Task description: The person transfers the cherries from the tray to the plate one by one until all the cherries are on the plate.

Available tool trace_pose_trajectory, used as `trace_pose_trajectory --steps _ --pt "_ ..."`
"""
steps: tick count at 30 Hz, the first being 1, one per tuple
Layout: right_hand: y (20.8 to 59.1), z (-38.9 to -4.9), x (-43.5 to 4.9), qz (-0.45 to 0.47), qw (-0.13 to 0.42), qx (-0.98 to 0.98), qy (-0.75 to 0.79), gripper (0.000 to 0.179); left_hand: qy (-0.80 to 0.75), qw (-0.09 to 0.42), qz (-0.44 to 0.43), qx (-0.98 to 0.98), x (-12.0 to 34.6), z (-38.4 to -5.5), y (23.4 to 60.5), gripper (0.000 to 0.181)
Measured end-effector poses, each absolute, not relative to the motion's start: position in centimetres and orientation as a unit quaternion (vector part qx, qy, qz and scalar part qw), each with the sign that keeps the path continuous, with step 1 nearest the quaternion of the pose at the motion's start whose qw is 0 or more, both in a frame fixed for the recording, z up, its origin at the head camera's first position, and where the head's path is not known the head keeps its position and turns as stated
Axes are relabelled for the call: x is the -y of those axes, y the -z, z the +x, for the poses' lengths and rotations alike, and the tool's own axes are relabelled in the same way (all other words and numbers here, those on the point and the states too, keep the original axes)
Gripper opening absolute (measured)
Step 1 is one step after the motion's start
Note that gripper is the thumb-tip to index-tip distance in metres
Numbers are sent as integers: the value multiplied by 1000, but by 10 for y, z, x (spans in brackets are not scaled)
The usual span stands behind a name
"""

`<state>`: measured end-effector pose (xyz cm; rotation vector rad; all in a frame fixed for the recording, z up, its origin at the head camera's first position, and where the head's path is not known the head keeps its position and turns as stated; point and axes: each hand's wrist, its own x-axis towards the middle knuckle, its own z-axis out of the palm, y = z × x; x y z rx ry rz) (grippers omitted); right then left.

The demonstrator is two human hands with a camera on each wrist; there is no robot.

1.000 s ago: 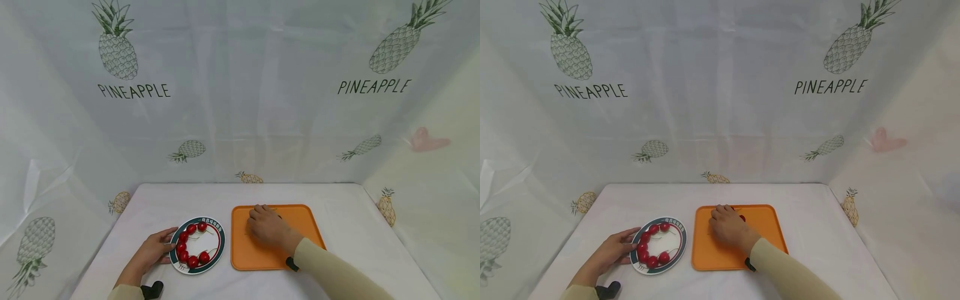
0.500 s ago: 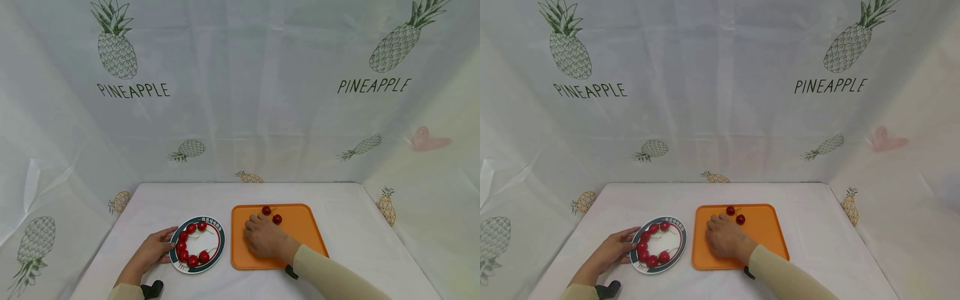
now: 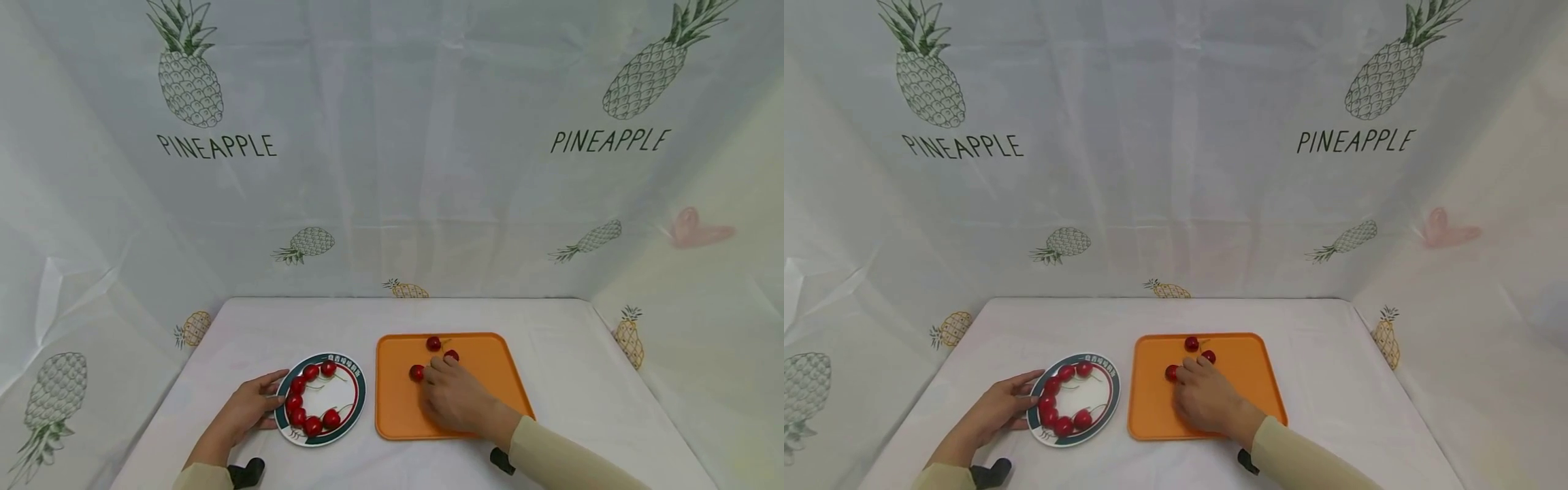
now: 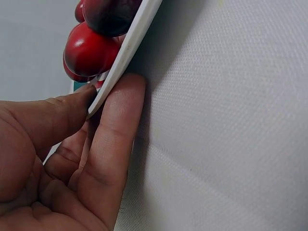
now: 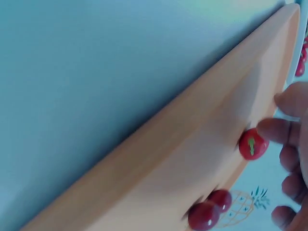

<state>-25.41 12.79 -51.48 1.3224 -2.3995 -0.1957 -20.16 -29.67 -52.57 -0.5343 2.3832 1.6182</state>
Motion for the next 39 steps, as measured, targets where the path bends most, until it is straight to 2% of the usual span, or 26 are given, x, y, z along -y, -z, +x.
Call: trace_pose_trajectory --steps 5,12,25,39 --pt "518 -255 -141 413 237 877 60 22 -554 102 -180 -806 295 -200 524 62" --pt "522 -267 -148 390 255 883 52 23 -556 103 -183 -804 294 -200 524 62" --pt "529 -289 -145 379 193 901 84 15 -552 103 -184 -807 295 -200 523 61" --pt "530 -293 -139 393 204 894 71 11 -551 102 -185 -807 297 -201 526 62"
